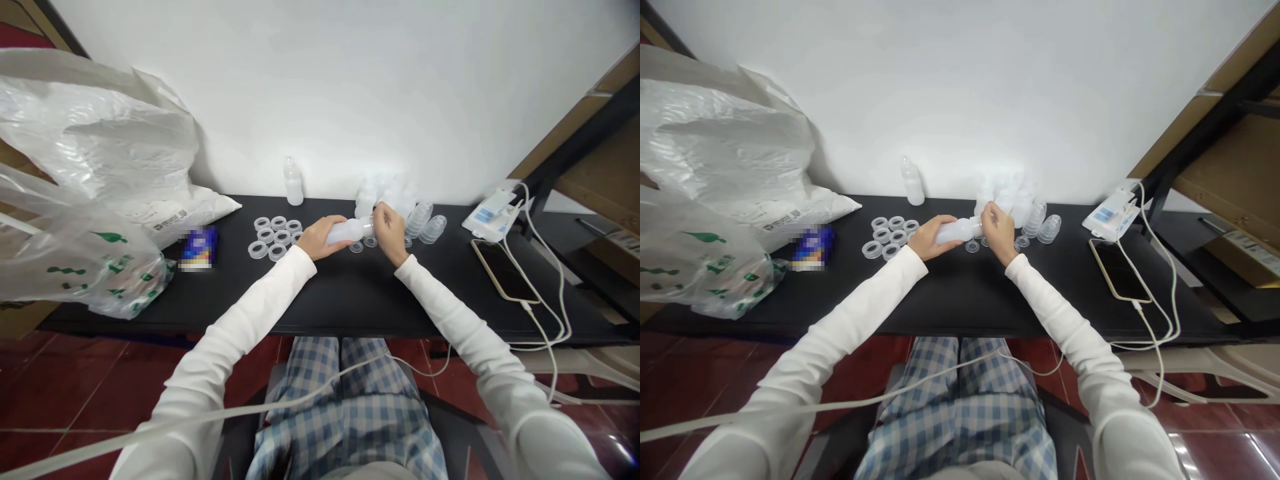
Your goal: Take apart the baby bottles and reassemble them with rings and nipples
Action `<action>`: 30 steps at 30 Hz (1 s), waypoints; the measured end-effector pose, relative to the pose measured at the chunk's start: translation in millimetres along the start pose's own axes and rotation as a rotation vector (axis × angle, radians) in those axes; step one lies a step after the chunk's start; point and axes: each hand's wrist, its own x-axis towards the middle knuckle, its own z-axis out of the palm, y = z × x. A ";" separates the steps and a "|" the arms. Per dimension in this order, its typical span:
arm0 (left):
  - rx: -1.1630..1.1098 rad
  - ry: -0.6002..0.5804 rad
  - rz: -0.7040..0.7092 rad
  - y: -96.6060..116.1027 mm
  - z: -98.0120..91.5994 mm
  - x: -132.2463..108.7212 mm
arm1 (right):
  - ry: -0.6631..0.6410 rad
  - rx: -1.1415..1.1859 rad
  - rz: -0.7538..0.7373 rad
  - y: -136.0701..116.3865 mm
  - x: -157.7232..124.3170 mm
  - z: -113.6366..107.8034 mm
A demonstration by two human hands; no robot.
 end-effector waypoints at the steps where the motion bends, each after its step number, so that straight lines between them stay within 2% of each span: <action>1: -0.073 -0.024 -0.030 0.6 -1.4 0.0 | -0.028 -0.013 -0.057 3.2 -1.5 -2.5; 3: -0.233 -0.034 -0.080 1.4 -4.0 0.7 | -0.127 -0.034 -0.210 12.9 -2.5 -9.9; 6: -0.446 0.021 -0.124 2.0 -6.8 3.1 | -0.305 -0.105 -0.443 31.7 -1.9 -24.5; 9: -0.625 -0.001 -0.209 2.7 -7.1 5.7 | -0.369 -0.228 -0.664 46.8 -2.7 -37.4; 12: -0.772 -0.122 -0.347 4.6 -4.0 8.0 | -0.380 -0.362 -0.842 54.7 -5.9 -44.7; 15: -0.895 -0.282 -0.455 5.5 0.7 10.9 | -0.383 -0.467 -0.920 63.1 -6.6 -48.2; 17: -0.988 -0.391 -0.532 3.7 2.3 12.7 | -0.300 -0.468 -0.897 73.1 -3.1 -52.2; 19: -1.066 -0.445 -0.610 0.1 2.0 14.1 | -0.111 -0.417 -0.823 85.9 3.4 -59.2; 21: -1.114 -0.383 -0.651 -3.8 1.5 15.1 | 0.001 -0.405 -0.759 97.9 10.6 -67.7; 22: -1.125 -0.312 -0.653 -5.4 2.1 15.5 | 0.098 -0.379 -0.695 102.3 13.4 -71.4; 25: -1.102 -0.051 -0.611 -8.9 9.6 16.5 | 0.270 -0.390 -0.557 106.6 16.8 -75.9; 27: -1.022 0.093 -0.543 -11.1 19.0 17.1 | 0.329 -0.413 -0.538 103.8 15.4 -73.1; 30: -0.810 0.240 -0.448 -15.6 34.3 18.6 | 0.377 -0.410 -0.530 98.1 12.0 -65.6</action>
